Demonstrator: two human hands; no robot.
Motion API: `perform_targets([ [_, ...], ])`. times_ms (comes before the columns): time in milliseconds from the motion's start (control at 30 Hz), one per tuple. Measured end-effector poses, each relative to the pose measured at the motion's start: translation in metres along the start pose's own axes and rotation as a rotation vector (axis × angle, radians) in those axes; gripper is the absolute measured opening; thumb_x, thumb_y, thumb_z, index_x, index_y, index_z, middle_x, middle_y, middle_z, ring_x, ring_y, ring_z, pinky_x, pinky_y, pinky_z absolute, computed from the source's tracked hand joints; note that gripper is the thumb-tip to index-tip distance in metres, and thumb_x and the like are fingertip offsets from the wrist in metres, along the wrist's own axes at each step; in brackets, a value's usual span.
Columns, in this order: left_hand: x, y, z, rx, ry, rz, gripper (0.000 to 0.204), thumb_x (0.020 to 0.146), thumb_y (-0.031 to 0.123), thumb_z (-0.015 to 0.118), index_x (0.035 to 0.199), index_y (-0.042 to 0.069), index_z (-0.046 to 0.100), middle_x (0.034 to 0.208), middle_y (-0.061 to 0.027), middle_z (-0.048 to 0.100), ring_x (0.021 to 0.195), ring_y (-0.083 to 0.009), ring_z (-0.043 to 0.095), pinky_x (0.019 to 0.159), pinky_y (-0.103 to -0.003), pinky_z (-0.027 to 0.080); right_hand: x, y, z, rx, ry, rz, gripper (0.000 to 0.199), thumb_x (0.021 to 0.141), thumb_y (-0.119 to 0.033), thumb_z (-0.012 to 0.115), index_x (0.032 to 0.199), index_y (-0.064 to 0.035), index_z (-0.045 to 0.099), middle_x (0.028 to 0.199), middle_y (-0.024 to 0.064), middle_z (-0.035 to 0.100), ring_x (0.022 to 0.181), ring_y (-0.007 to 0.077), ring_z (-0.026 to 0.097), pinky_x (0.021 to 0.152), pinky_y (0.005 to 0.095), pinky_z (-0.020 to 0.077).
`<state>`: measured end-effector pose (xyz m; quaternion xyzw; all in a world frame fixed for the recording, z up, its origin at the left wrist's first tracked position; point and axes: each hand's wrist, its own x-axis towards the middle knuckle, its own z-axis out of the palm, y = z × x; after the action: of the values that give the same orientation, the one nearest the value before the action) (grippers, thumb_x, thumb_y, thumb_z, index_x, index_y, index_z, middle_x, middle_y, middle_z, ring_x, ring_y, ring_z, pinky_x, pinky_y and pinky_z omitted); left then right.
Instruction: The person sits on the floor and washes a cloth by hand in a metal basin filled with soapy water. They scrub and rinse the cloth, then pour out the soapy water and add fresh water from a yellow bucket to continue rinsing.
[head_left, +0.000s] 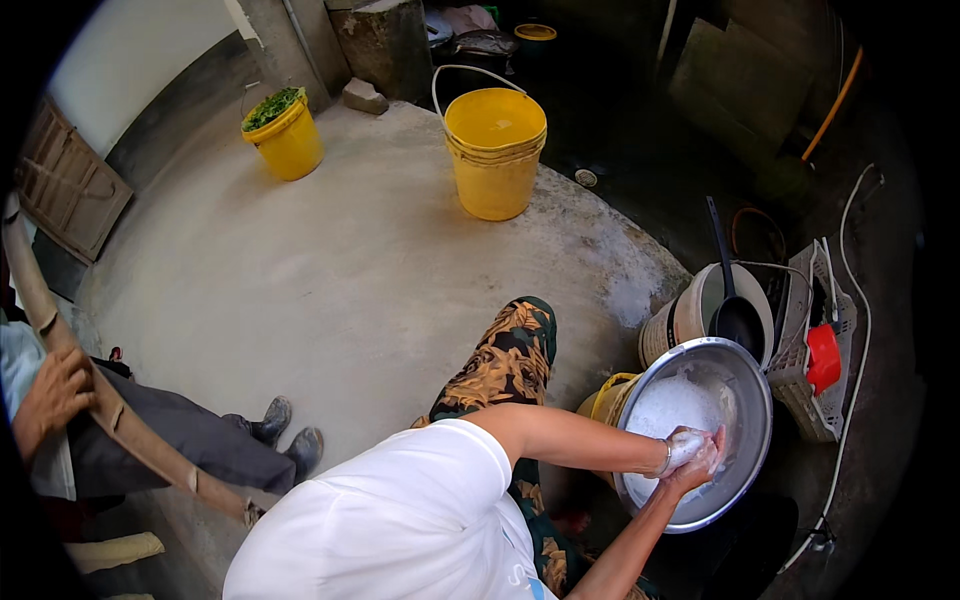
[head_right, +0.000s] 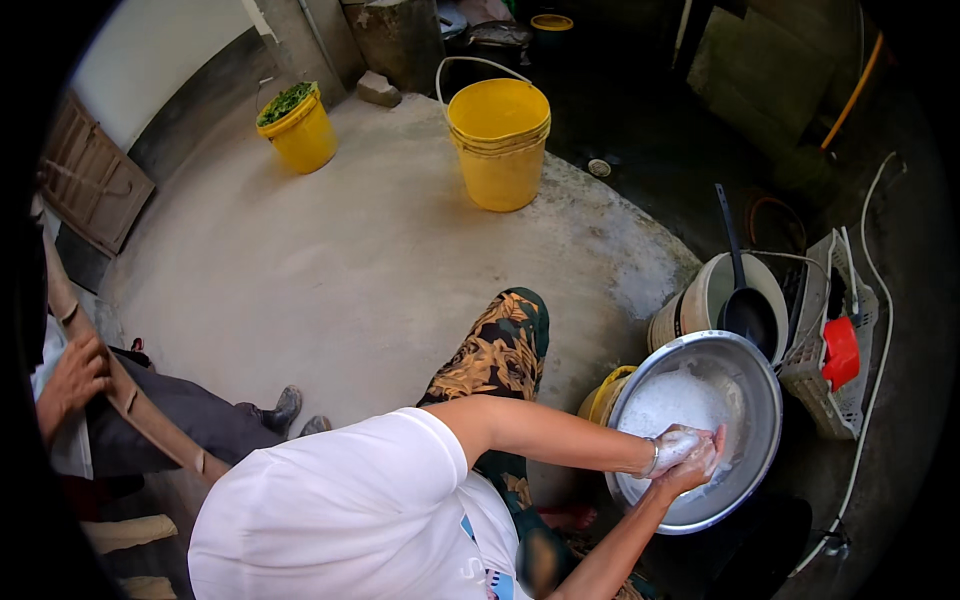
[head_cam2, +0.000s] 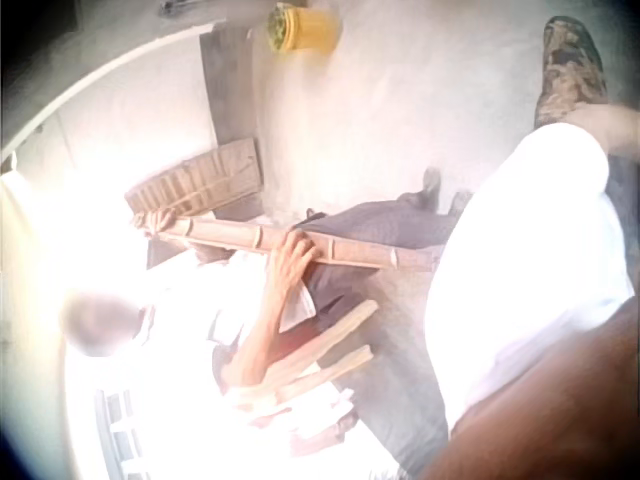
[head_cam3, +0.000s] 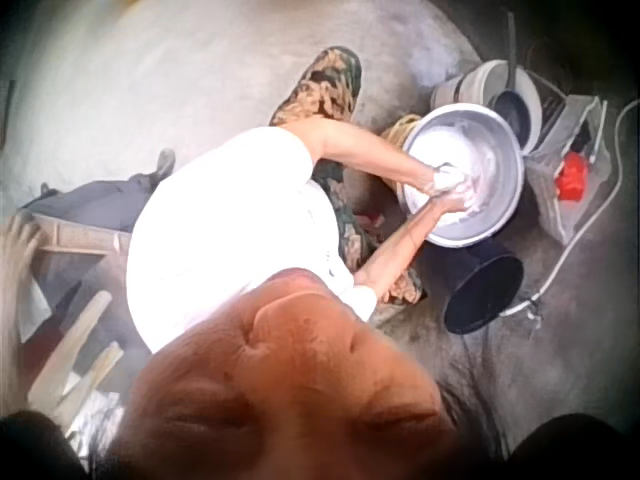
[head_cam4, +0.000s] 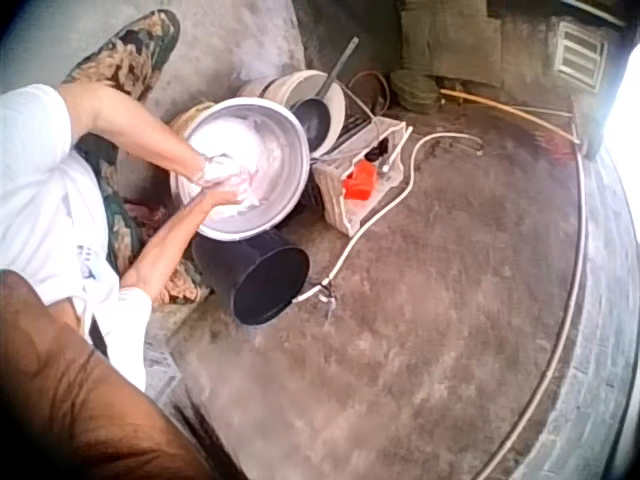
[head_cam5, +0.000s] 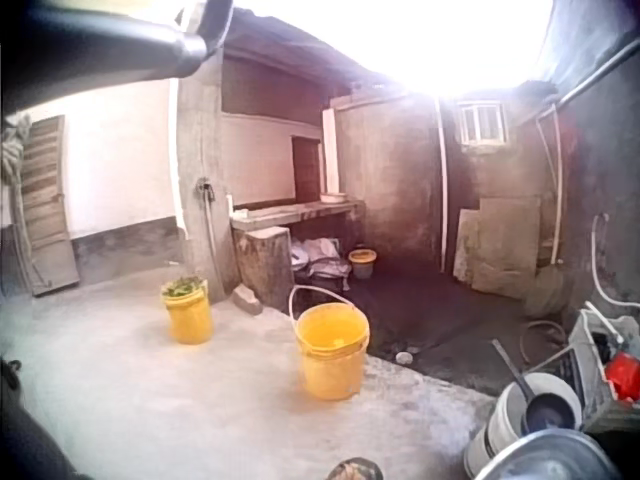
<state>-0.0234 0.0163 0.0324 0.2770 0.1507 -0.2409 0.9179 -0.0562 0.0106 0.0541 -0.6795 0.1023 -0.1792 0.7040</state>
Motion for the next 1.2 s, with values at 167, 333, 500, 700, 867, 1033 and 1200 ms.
perform_targets([
  [167,-0.007,0.021,-0.005,-0.049,0.007,0.038,0.017,0.083,0.014,0.045,0.089,0.008,0.059,0.084,-0.0014,0.056,0.075,-0.0098,0.054,0.064,-0.022,0.043,-0.004,-0.014,0.011,-0.029,-0.024,-0.017,0.037,0.086,-0.017,0.038,0.118,-0.0001,0.045,0.119,0.0114,0.046,0.104,0.0228,0.047,0.09,0.0312,0.0338],
  [333,-0.012,0.024,0.005,-0.135,-0.032,-0.017,0.015,0.082,0.015,0.046,0.084,0.009,0.06,0.075,0.0004,0.056,0.069,-0.0094,0.053,0.06,-0.022,0.042,0.012,-0.019,-0.004,-0.006,0.054,0.085,0.04,0.086,-0.019,0.035,0.119,0.0001,0.044,0.12,0.0115,0.045,0.099,0.0225,0.049,0.087,0.0305,0.037],
  [500,-0.005,0.022,0.0,-0.087,-0.016,0.024,0.014,0.082,0.016,0.047,0.083,0.009,0.06,0.073,0.0007,0.055,0.068,-0.0095,0.053,0.059,-0.023,0.042,-0.004,-0.028,0.021,-0.196,-0.02,-0.109,0.04,0.086,-0.019,0.036,0.119,0.0014,0.043,0.121,0.0142,0.045,0.107,0.0263,0.046,0.092,0.033,0.0331],
  [700,0.002,0.023,0.0,-0.045,-0.007,0.065,0.014,0.082,0.016,0.047,0.083,0.009,0.059,0.073,0.0005,0.055,0.068,-0.0097,0.052,0.059,-0.023,0.042,0.001,-0.03,0.019,-0.23,-0.066,-0.15,0.039,0.087,-0.019,0.036,0.118,0.0015,0.045,0.123,0.0138,0.044,0.108,0.0267,0.045,0.096,0.033,0.0285],
  [867,0.002,0.019,0.0,-0.014,0.012,0.086,0.013,0.082,0.016,0.047,0.082,0.009,0.058,0.073,0.0004,0.055,0.067,-0.0099,0.052,0.059,-0.023,0.042,0.03,-0.016,-0.005,-0.55,-0.044,-0.146,0.039,0.089,-0.019,0.033,0.121,0.0035,0.042,0.121,0.0153,0.045,0.113,0.0255,0.042,0.096,0.0313,0.0282],
  [1033,0.004,0.026,-0.003,-0.001,0.008,0.101,0.013,0.082,0.017,0.047,0.082,0.009,0.058,0.072,0.0003,0.055,0.067,-0.0101,0.052,0.06,-0.024,0.042,-0.013,-0.032,0.029,-0.128,-0.038,-0.015,0.041,0.089,-0.02,0.036,0.124,0.0027,0.038,0.127,0.0131,0.04,0.115,0.0237,0.038,0.096,0.0304,0.0268],
  [1200,0.005,0.019,-0.004,0.032,0.015,0.114,0.013,0.082,0.017,0.048,0.081,0.009,0.057,0.072,0.0001,0.054,0.067,-0.0103,0.052,0.06,-0.024,0.042,-0.002,-0.013,0.024,-0.104,-0.088,-0.051,0.042,0.089,-0.022,0.038,0.124,0.0014,0.038,0.125,0.0121,0.041,0.114,0.0227,0.04,0.096,0.0315,0.0269],
])
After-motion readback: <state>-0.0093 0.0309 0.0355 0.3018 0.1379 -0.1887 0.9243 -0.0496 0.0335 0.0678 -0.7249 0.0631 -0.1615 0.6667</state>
